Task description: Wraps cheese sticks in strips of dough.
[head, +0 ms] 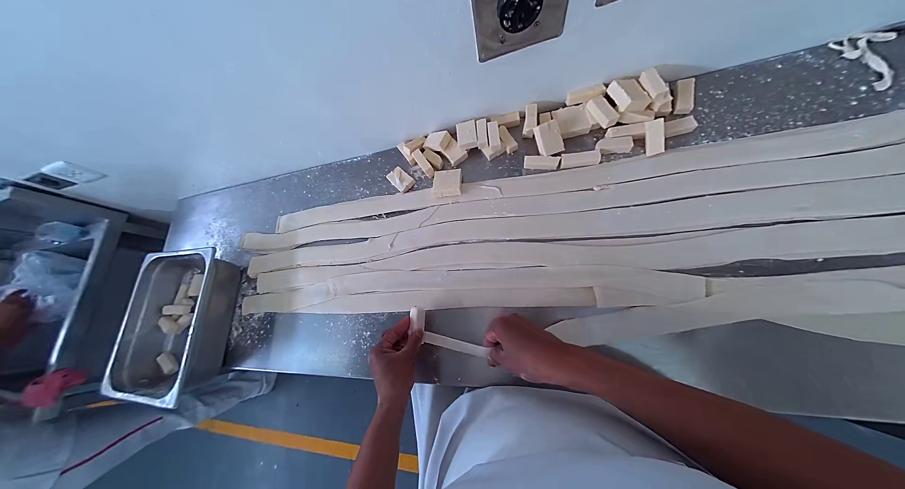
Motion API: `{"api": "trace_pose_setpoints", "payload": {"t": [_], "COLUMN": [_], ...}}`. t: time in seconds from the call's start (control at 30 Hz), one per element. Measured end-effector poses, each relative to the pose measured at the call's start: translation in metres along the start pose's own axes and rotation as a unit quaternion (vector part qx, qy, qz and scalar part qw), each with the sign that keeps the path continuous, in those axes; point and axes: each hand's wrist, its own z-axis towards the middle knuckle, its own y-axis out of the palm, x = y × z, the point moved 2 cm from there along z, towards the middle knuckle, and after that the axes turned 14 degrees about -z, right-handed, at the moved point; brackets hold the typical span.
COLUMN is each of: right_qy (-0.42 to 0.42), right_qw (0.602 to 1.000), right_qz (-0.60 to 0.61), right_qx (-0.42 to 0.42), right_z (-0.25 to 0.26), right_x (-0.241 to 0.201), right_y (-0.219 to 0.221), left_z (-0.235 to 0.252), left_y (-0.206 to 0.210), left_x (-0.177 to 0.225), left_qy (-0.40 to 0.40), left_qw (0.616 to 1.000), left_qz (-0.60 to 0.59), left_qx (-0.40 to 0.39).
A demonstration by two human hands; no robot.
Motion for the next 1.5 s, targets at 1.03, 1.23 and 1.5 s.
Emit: {"api": "trace_pose_setpoints", "payload": {"t": [1.03,1.23,1.5], "right_qy": [-0.029,0.033,0.023], "right_qw": [0.960,0.960,0.948], "right_qz": [0.277,0.270,0.317], "right_qx": [0.013,0.063,-0.003], "right_z": [-0.001,-0.002,-0.004], "right_x": [0.034,0.036,0.035], "right_y": [0.055,0.047,0.044], "left_z": [-0.018,-0.019,-0.026], "left_y": [0.019,0.029,0.029], "left_x": [-0.046,-0.051,-0.047], "left_qy": [0.348,0.345,0.370], "left_qw": [0.910,0.913,0.897], "left_qz": [0.190,0.170,0.169], "left_qx": [-0.124,-0.132,-0.172]}}
